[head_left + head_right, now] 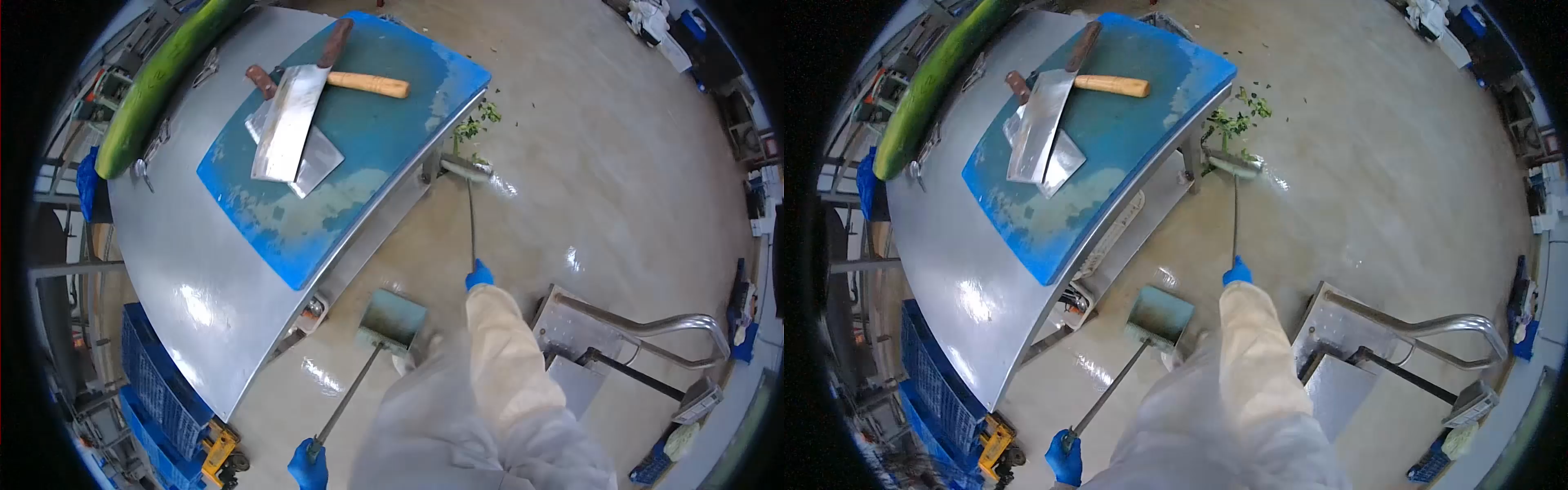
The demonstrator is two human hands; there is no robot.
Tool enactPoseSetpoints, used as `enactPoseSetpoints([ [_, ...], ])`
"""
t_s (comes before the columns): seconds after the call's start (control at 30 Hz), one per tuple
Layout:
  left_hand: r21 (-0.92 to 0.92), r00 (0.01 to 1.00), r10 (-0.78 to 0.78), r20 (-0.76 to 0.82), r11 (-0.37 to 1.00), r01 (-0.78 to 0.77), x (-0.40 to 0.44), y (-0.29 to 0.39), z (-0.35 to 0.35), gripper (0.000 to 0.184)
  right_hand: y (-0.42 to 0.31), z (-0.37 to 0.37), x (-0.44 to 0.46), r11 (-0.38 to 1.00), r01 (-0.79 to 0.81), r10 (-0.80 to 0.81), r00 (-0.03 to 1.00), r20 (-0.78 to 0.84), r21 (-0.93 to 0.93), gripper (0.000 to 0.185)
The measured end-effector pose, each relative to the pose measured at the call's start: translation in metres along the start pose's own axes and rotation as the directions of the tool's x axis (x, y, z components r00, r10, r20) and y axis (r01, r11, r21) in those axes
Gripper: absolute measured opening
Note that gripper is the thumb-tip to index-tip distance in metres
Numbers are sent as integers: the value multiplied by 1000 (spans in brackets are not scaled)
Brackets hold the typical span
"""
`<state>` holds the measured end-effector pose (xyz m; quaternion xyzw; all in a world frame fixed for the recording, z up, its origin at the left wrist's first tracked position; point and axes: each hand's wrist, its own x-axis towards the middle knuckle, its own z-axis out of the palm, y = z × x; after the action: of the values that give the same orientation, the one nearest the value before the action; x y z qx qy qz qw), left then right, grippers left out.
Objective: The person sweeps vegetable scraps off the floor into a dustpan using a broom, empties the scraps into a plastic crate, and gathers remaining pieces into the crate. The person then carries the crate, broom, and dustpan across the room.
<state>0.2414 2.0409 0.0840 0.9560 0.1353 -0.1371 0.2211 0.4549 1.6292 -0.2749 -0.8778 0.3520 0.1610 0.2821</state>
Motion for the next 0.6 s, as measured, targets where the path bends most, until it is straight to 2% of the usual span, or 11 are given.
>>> enactPoseSetpoints([
  [0.1,-188,989,-121,-86,977,103,12,23,15,22,29,-58,-32,995,-2,-1,1000,31,96,43],
  [0.17,-578,937,-314,151,741,342,1,-10,31,21,84,-84,-63,983,170,-172,985,17,70,47],
  [0.2,-520,892,-341,297,726,451,-2,-29,40,24,101,-102,-80,980,200,-199,979,44,-11,49],
  [0.23,-527,889,-347,299,717,457,7,4,39,24,105,-125,-86,981,167,-157,982,100,-99,49],
  [0.3,33,965,-172,198,985,169,31,87,31,22,117,-144,-34,971,155,-113,969,219,-183,50],
  [0.33,114,995,-7,97,993,-4,39,106,44,19,113,-148,8,958,186,-117,949,292,-218,50],
  [0.4,153,994,-104,26,983,98,57,152,75,21,57,-176,89,927,222,-83,908,410,-303,44],
  [0.43,184,982,-183,-43,965,188,64,171,84,25,48,-168,134,941,252,-159,919,360,-228,38],
  [0.47,204,979,-203,-29,957,204,65,188,89,25,22,-167,180,950,150,-31,919,393,-274,36],
  [0.5,183,974,-215,-71,957,224,65,198,97,27,-11,-188,203,907,306,-191,911,365,-290,36],
  [0.6,172,958,-279,-65,943,286,71,204,99,30,-17,-206,241,944,311,-243,880,408,-108,48],
])
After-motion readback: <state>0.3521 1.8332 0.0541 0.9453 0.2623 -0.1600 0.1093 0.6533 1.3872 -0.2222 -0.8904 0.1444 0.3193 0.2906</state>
